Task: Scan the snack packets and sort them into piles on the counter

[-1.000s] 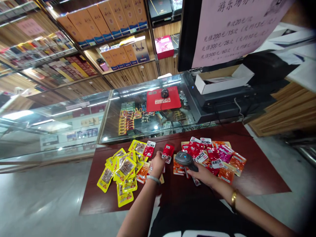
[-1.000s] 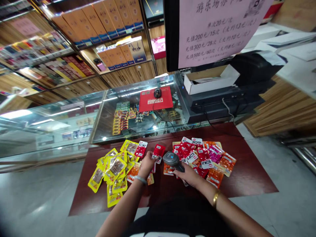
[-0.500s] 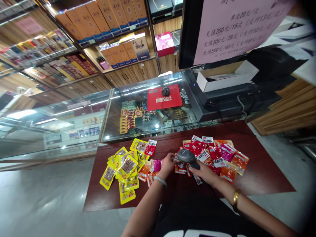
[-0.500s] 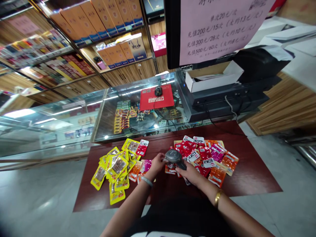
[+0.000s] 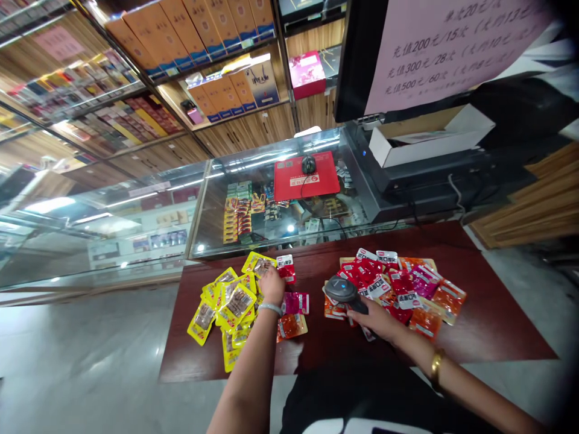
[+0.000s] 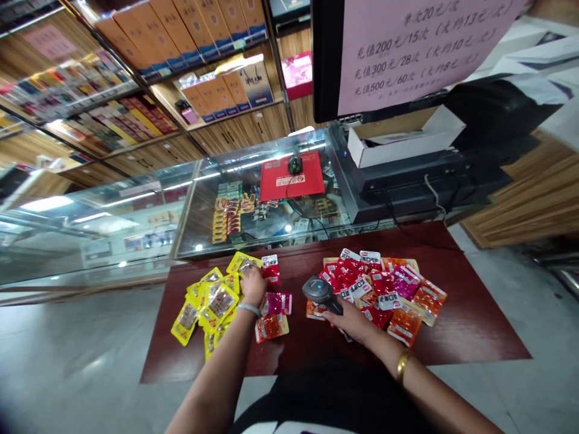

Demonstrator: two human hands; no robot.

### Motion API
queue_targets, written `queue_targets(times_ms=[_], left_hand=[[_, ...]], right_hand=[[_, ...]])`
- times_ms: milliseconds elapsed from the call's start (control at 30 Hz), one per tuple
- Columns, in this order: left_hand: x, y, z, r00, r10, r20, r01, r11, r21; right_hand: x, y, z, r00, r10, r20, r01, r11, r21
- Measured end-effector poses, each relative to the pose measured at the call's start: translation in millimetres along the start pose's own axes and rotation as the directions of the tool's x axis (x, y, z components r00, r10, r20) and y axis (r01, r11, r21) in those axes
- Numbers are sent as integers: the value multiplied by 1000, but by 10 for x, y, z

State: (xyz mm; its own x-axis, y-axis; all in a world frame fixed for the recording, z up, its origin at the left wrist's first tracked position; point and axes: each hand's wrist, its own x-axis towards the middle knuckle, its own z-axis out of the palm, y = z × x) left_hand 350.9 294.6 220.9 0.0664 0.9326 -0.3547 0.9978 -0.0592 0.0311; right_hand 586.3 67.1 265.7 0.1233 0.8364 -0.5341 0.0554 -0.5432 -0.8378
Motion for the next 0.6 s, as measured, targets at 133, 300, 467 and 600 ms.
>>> queue_targets(times_ms=[133, 300, 467, 600], left_hand=[[-11, -17, 83, 994, -7, 108, 22, 990, -138], [-72, 186, 121, 1000, -17, -2, 16, 989, -146], [-31, 411, 115, 1000, -10, -8, 9, 997, -78], [43, 417, 174, 977, 130, 171, -66, 939, -339]], right_hand=[[-10, -16, -2, 1000, 18, 5, -18, 1000, 9], [-19, -9, 24, 1000, -12, 12, 12, 1000, -17], [-89, -78, 29, 1000, -13, 22, 13, 1000, -10], [-159, -91, -6, 1000, -14, -22, 14, 1000, -2]])
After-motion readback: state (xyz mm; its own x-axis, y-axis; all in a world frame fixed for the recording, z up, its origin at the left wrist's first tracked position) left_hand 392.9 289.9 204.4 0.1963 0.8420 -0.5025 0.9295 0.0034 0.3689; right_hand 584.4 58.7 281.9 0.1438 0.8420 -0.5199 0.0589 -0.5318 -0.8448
